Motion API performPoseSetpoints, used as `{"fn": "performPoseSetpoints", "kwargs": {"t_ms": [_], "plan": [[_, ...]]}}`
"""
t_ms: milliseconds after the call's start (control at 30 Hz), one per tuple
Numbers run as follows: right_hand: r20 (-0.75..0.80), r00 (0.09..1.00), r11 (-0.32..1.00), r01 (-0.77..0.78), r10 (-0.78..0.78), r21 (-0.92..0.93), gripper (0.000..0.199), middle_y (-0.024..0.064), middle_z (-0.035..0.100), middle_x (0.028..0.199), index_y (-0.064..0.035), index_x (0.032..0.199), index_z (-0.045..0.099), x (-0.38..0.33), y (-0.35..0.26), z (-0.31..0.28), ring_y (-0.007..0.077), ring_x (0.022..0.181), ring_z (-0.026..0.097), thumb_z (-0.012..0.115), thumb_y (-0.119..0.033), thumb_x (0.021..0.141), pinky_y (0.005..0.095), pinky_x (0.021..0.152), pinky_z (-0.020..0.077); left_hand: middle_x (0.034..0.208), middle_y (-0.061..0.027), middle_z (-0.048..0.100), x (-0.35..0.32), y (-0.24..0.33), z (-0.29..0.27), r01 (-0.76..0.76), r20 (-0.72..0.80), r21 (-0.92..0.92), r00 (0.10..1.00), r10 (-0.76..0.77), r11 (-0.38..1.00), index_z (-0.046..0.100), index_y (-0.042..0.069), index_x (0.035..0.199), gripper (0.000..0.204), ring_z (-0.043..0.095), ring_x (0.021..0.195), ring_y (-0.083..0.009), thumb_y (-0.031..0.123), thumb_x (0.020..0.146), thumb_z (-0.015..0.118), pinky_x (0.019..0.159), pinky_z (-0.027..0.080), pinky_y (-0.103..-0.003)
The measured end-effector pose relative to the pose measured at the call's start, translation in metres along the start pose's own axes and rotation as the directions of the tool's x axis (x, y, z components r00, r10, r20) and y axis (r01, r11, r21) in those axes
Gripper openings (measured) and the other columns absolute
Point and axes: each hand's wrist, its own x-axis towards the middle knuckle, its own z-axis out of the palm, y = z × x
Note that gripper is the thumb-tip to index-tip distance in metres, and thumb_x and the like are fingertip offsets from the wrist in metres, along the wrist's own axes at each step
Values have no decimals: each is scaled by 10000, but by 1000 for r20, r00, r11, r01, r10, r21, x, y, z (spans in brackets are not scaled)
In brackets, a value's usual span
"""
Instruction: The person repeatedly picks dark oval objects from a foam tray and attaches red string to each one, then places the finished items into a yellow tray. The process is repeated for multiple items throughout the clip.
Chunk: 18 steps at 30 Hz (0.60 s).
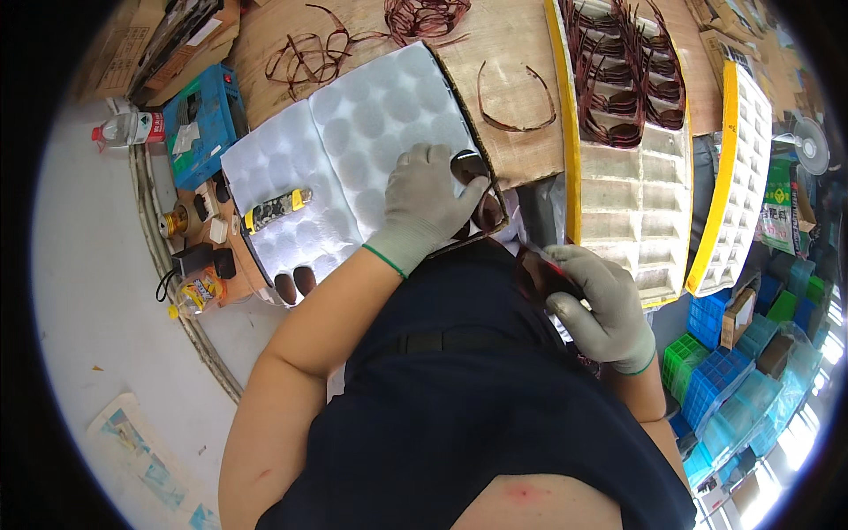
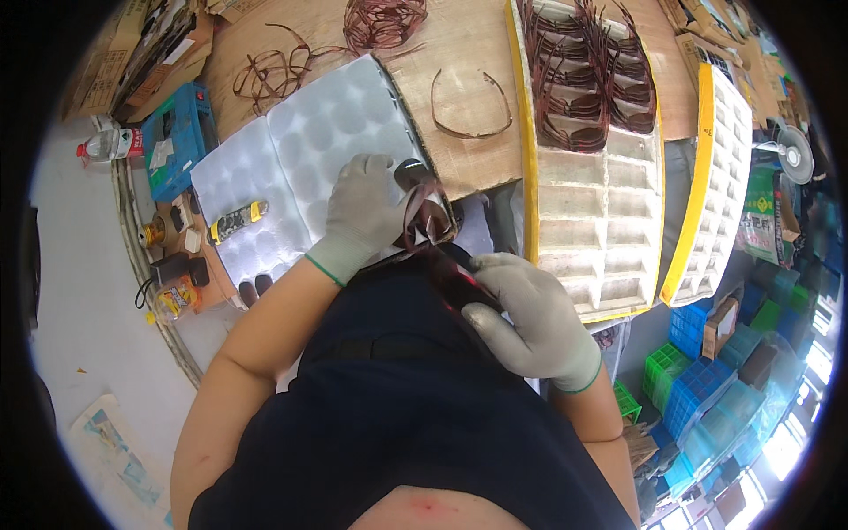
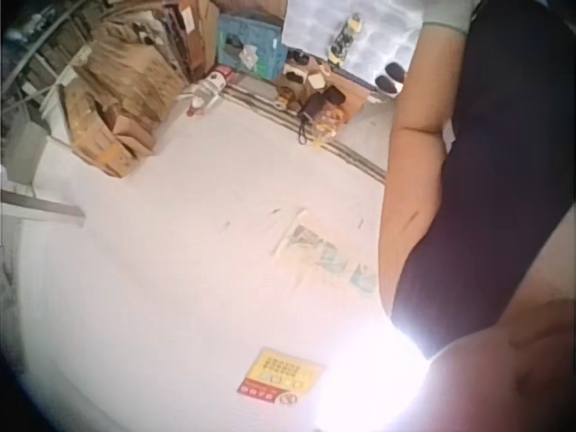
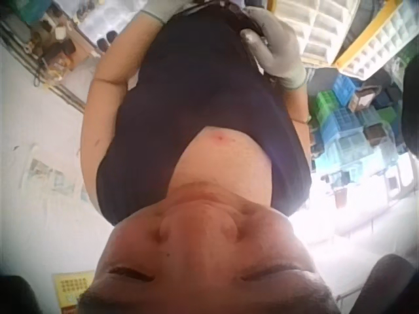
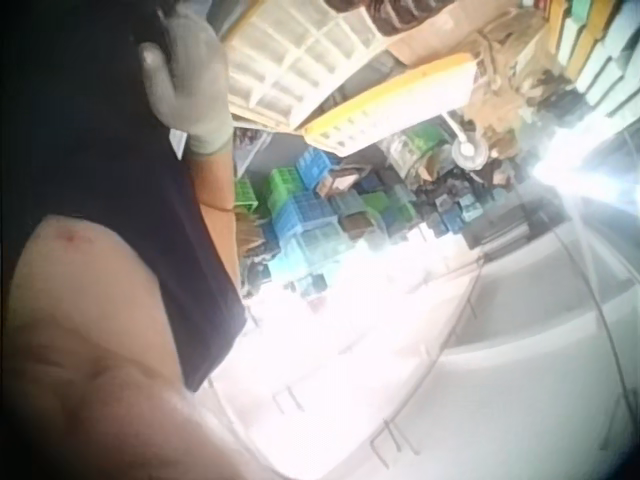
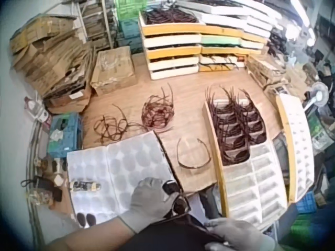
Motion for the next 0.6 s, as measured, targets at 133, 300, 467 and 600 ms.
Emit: {"fn": "performPoseSetpoints", "kwargs": {"t_ms": [133,300,467,600], "plan": [[-5,1000,995,-7,7,101,612,258,727,1147,97,1467,471,8,3,2,393,1049,736,674,48,892,397,929,575,1237,-215,646,6,6,9,61,125,100,989,-73,993,667,27,1187,530,611,1180,-417,420,854,795,1015,507,-488],[-5,998,947,-54,58,317,634,212,736,1164,51,1503,425,21,-6,11,289,1073,749,569,122,890,351,971,570,1016,-151,674,2,4,-20,285,287,-434,943,-168,855,623,10,1087,334,677,941,-262,260,913,759,831,552,-390],[-27,998,944,-47,59,328,366,189,731,1091,28,1271,508,24,5,25,247,992,746,571,74,914,359,900,583,925,-83,649,-62,-2,-89,395,397,-917,917,37,55,550,6,1129,250,651,802,-142,133,979,706,740,540,-290],[159,985,967,-102,65,233,343,187,739,989,38,1229,541,50,-27,59,284,929,752,697,-66,941,376,834,582,1009,-45,637,-87,-5,-109,308,318,-944,945,75,119,554,20,1169,278,638,871,-133,102,978,740,801,546,-311]]}}
